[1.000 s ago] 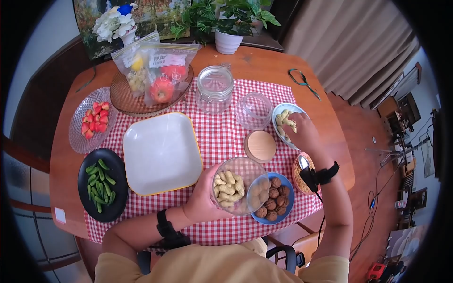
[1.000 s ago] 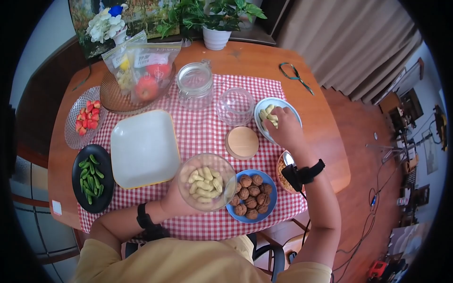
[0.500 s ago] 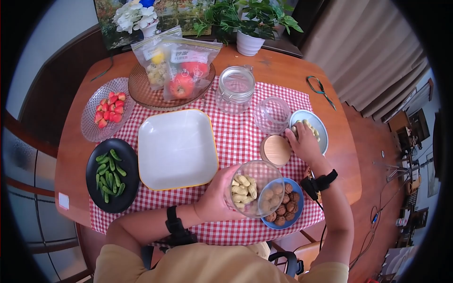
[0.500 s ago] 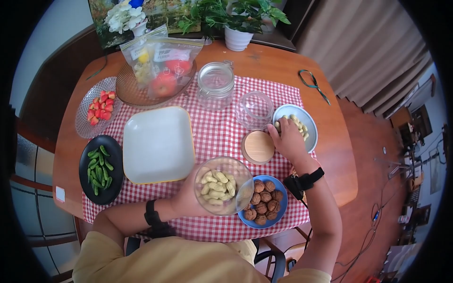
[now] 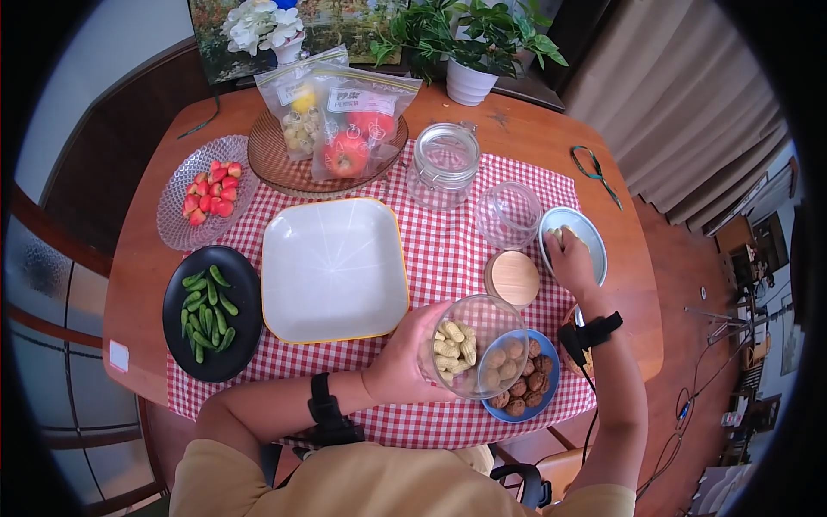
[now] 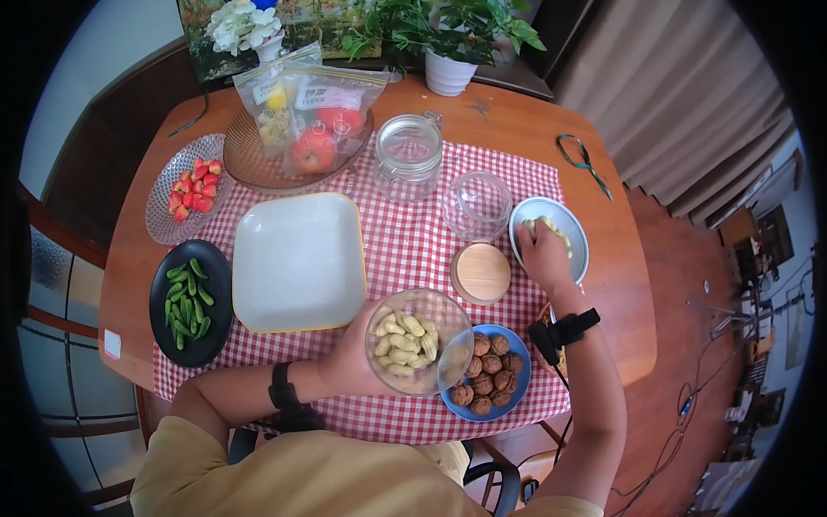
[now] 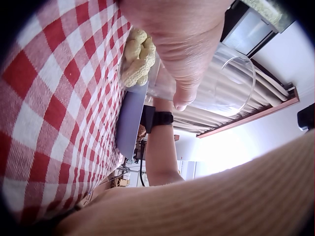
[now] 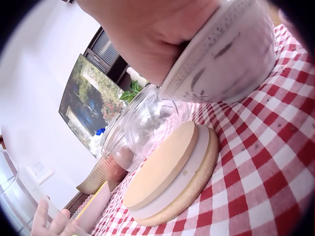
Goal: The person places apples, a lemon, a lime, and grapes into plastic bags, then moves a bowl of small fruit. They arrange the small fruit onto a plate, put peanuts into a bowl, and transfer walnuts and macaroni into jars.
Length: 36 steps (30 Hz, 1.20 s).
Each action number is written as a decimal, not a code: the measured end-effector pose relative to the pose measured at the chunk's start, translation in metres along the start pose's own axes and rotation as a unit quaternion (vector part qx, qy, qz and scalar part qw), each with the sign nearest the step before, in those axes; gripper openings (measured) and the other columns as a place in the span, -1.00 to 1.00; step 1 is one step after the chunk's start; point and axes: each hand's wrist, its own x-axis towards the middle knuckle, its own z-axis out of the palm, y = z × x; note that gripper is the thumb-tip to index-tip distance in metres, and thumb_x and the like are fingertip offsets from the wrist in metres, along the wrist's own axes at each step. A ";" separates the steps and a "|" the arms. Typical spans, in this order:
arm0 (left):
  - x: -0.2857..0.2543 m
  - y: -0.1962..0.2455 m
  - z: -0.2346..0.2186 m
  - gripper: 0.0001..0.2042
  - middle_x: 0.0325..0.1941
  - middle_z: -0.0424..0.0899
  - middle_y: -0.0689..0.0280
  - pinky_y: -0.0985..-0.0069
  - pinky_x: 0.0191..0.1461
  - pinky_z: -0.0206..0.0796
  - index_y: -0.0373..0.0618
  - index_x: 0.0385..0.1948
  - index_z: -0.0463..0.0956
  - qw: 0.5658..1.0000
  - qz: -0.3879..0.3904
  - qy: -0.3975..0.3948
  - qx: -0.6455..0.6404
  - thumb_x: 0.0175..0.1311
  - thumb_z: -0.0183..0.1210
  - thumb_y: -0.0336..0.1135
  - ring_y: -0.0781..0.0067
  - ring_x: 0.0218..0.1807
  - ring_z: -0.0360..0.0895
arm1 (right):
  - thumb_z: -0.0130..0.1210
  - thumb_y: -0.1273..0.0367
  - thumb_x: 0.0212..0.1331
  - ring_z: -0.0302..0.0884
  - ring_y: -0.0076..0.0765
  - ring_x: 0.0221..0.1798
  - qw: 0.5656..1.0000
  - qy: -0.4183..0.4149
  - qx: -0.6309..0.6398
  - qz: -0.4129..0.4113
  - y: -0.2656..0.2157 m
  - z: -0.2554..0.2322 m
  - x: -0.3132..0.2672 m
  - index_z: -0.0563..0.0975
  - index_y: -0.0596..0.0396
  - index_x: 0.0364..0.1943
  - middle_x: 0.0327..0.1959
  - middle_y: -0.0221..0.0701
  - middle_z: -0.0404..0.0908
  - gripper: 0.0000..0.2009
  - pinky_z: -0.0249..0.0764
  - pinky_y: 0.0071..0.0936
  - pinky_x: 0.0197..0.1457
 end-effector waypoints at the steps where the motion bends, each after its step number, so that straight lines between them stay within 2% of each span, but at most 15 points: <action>1: 0.000 0.000 0.000 0.12 0.20 0.22 0.05 0.28 0.31 0.21 -0.25 0.32 -0.02 1.000 0.000 0.000 0.000 -0.36 0.59 -0.20 0.15 0.26 0.29 | 0.03 0.16 0.27 0.49 0.30 -0.36 1.000 0.000 0.000 0.000 0.001 -0.001 0.001 0.46 0.23 -0.37 -0.48 0.09 0.54 -0.66 0.38 0.01 -0.30; 4: 0.000 0.001 0.000 0.13 0.20 0.22 0.04 0.28 0.31 0.21 -0.25 0.32 -0.02 1.000 0.003 0.004 -0.013 -0.36 0.59 -0.20 0.14 0.26 0.29 | 0.01 0.21 0.29 0.48 0.30 -0.33 1.000 -0.007 -0.016 0.005 0.000 -0.002 0.003 0.42 0.26 -0.37 -0.46 0.09 0.52 -0.68 0.34 -0.01 -0.29; 6: -0.001 0.000 0.000 0.13 0.21 0.23 0.04 0.27 0.31 0.20 -0.25 0.32 -0.02 1.000 -0.012 -0.001 -0.016 -0.37 0.59 -0.20 0.12 0.26 0.28 | 0.03 0.21 0.26 0.50 0.29 -0.37 0.998 0.036 -0.059 0.007 -0.004 -0.007 0.004 0.44 0.22 -0.37 -0.48 0.11 0.53 -0.70 0.38 0.03 -0.30; 9: 0.000 0.001 0.000 0.13 0.20 0.24 0.04 0.27 0.32 0.19 -0.26 0.32 -0.02 1.000 -0.011 -0.001 -0.013 -0.38 0.59 -0.19 0.11 0.26 0.28 | 0.05 0.23 0.26 0.50 0.27 -0.37 0.994 0.051 -0.093 0.026 -0.012 -0.021 0.008 0.43 0.23 -0.36 -0.47 0.09 0.54 -0.72 0.39 0.00 -0.32; 13: 0.001 0.002 -0.001 0.13 0.19 0.26 0.04 0.25 0.29 0.21 -0.25 0.31 -0.01 1.000 0.002 0.004 0.007 -0.38 0.59 -0.19 0.12 0.24 0.29 | 0.03 0.27 0.28 0.51 0.24 -0.39 0.994 0.089 -0.067 0.012 -0.022 -0.033 0.007 0.42 0.24 -0.36 -0.49 0.05 0.54 -0.74 0.41 -0.07 -0.34; 15: 0.002 0.004 -0.001 0.12 0.17 0.28 0.05 0.24 0.26 0.23 -0.23 0.31 0.01 1.000 0.012 0.014 0.013 -0.39 0.60 -0.18 0.13 0.22 0.32 | 0.02 0.30 0.30 0.54 0.11 -0.42 0.995 0.062 0.076 -0.018 -0.054 -0.050 -0.005 0.44 0.22 -0.33 -0.50 -0.03 0.55 -0.78 0.41 -0.20 -0.39; 16: 0.004 0.007 -0.001 0.12 0.17 0.28 0.05 0.24 0.26 0.23 -0.23 0.31 0.01 1.000 0.010 0.012 0.012 -0.39 0.60 -0.18 0.13 0.22 0.32 | 0.02 0.30 0.30 0.54 0.11 -0.42 0.995 0.062 0.076 -0.014 -0.074 -0.060 -0.012 0.44 0.22 -0.33 -0.50 -0.03 0.55 -0.78 0.41 -0.20 -0.39; 18: 0.007 0.014 -0.002 -0.04 0.16 0.38 0.20 0.35 0.28 0.25 -0.23 0.18 0.15 0.999 0.012 0.029 0.034 -0.32 0.59 -0.14 0.37 0.20 0.39 | 0.04 0.34 0.29 0.56 -0.01 -0.43 0.975 -0.012 0.215 -0.064 -0.116 -0.083 -0.028 0.47 0.19 -0.27 -0.45 -0.12 0.57 -0.84 0.42 -0.33 -0.39; 19: 0.008 0.014 -0.002 -0.04 0.16 0.38 0.20 0.35 0.28 0.25 -0.23 0.18 0.15 0.999 0.011 0.029 0.035 -0.32 0.59 -0.14 0.37 0.20 0.39 | 0.04 0.34 0.29 0.56 -0.01 -0.43 0.974 -0.012 0.216 -0.064 -0.131 -0.090 -0.036 0.47 0.19 -0.27 -0.45 -0.12 0.57 -0.84 0.42 -0.33 -0.39; 21: 0.009 0.016 -0.002 -0.04 0.16 0.38 0.20 0.37 0.28 0.25 -0.22 0.19 0.15 0.999 0.014 0.034 0.011 -0.32 0.59 -0.14 0.37 0.20 0.39 | 0.10 0.36 0.25 0.59 -0.07 -0.39 0.954 -0.054 0.254 -0.147 -0.156 -0.100 -0.054 0.48 0.16 -0.21 -0.38 -0.17 0.59 -0.84 0.46 -0.36 -0.36; 22: 0.009 0.015 -0.002 -0.04 0.16 0.38 0.20 0.37 0.28 0.25 -0.22 0.19 0.15 0.999 0.014 0.037 0.014 -0.32 0.59 -0.14 0.37 0.20 0.39 | 0.10 0.36 0.25 0.59 -0.07 -0.39 0.953 -0.055 0.256 -0.150 -0.167 -0.103 -0.061 0.48 0.16 -0.21 -0.38 -0.17 0.59 -0.84 0.46 -0.36 -0.36; 24: 0.010 0.010 -0.001 -0.02 0.16 0.38 0.19 0.36 0.26 0.25 -0.21 0.21 0.14 1.000 0.002 0.017 0.008 -0.33 0.59 -0.13 0.36 0.20 0.39 | 0.16 0.34 0.20 0.61 -0.04 -0.34 0.937 -0.113 0.213 -0.252 -0.182 -0.105 -0.073 0.48 0.15 -0.18 -0.35 -0.16 0.60 -0.79 0.51 -0.33 -0.30; 27: 0.009 0.004 -0.001 0.01 0.15 0.37 0.18 0.34 0.22 0.26 -0.19 0.23 0.12 1.000 -0.017 -0.008 -0.003 -0.34 0.60 -0.13 0.33 0.18 0.39 | 0.21 0.34 0.14 0.62 -0.03 -0.30 0.926 -0.159 0.179 -0.290 -0.190 -0.092 -0.081 0.47 0.14 -0.15 -0.32 -0.17 0.61 -0.74 0.54 -0.29 -0.27; 30: 0.004 0.011 -0.002 0.04 0.15 0.35 0.15 0.28 0.20 0.26 -0.20 0.24 0.09 0.998 0.024 0.032 0.051 -0.36 0.60 -0.10 0.26 0.17 0.38 | 0.23 0.34 0.10 0.62 -0.02 -0.29 0.917 -0.146 0.164 -0.332 -0.186 -0.074 -0.083 0.45 0.16 -0.14 -0.27 -0.16 0.61 -0.70 0.55 -0.28 -0.27; 36: 0.006 0.012 -0.002 0.06 0.15 0.34 0.12 0.24 0.20 0.25 -0.19 0.24 0.08 0.998 0.029 0.028 0.055 -0.37 0.59 -0.07 0.19 0.18 0.36 | 0.22 0.30 0.10 0.62 0.01 -0.28 0.917 -0.161 0.174 -0.321 -0.186 -0.075 -0.083 0.46 0.17 -0.17 -0.28 -0.12 0.61 -0.71 0.56 -0.26 -0.24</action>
